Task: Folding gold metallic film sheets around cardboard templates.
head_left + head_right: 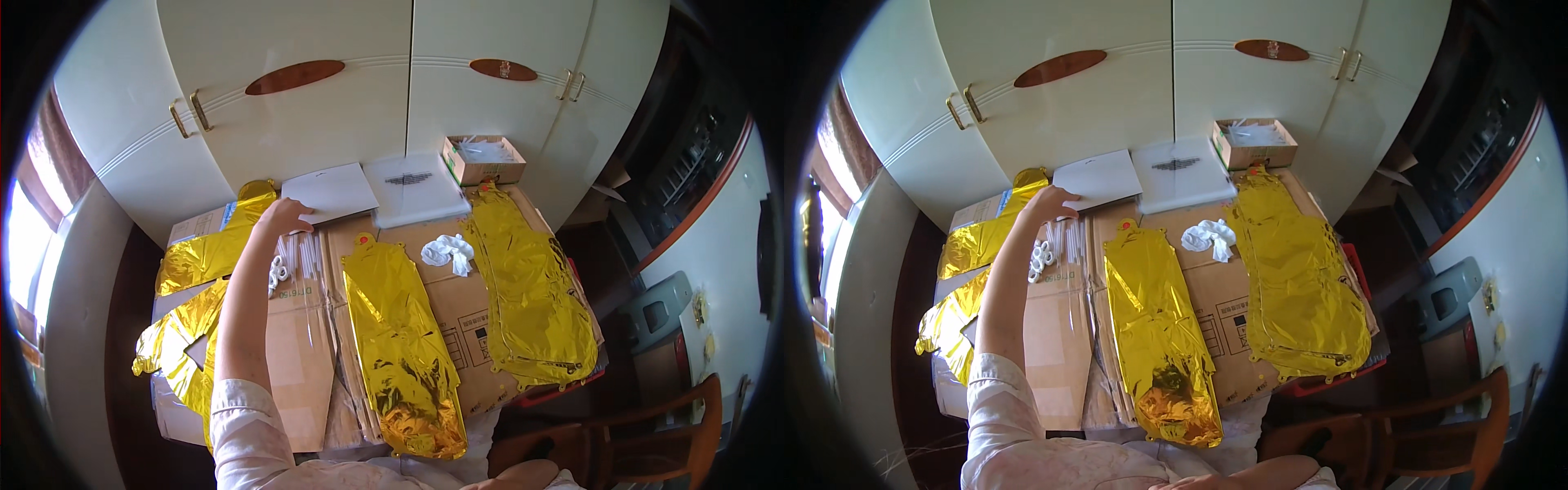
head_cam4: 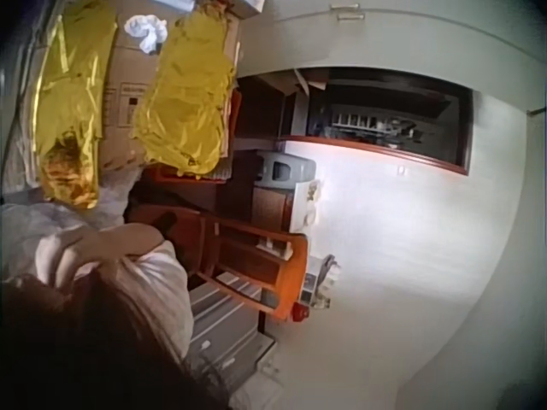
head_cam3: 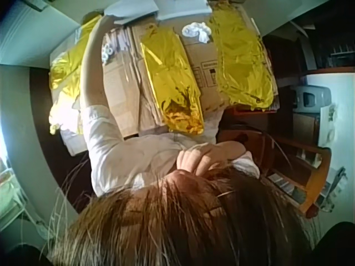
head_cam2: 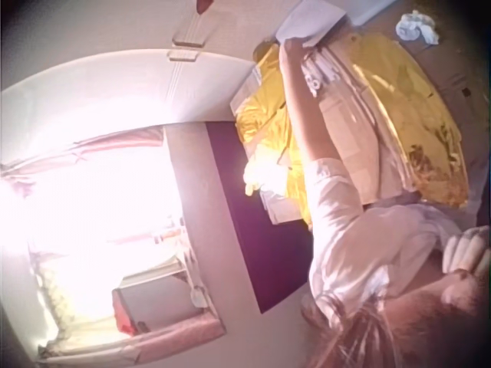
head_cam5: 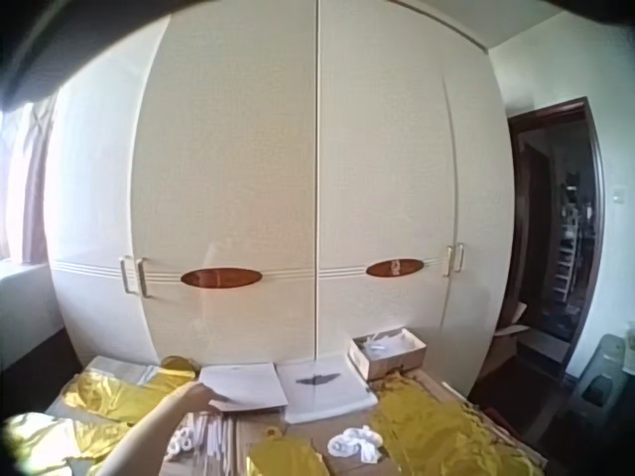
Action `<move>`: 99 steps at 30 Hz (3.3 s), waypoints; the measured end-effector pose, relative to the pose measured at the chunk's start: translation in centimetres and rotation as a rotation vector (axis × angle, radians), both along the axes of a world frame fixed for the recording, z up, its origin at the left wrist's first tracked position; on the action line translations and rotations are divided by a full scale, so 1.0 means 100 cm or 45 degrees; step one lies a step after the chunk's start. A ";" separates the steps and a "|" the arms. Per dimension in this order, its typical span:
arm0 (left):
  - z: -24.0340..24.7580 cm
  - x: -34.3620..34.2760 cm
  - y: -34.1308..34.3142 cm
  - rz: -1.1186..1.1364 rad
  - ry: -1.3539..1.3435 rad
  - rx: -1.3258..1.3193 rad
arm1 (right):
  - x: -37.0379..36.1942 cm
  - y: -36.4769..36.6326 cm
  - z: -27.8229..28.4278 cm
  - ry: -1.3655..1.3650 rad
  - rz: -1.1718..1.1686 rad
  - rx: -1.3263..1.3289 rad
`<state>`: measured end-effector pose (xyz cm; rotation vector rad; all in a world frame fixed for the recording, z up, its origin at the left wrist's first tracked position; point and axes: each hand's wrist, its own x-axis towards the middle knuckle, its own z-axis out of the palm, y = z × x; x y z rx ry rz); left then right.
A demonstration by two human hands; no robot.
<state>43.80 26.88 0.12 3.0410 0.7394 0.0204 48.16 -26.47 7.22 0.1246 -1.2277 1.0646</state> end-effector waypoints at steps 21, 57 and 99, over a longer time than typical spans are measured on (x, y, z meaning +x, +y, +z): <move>0.104 -0.031 -0.090 0.189 -1.091 0.048 | 0.007 -0.017 0.027 -0.178 0.108 -0.037; 0.003 -0.178 -0.147 0.682 -0.465 -0.838 | 0.135 0.096 -0.121 -2.242 -1.367 -0.433; -0.057 -0.041 -0.278 -0.233 -0.231 0.082 | 0.136 0.093 -0.123 -2.356 -1.351 -0.233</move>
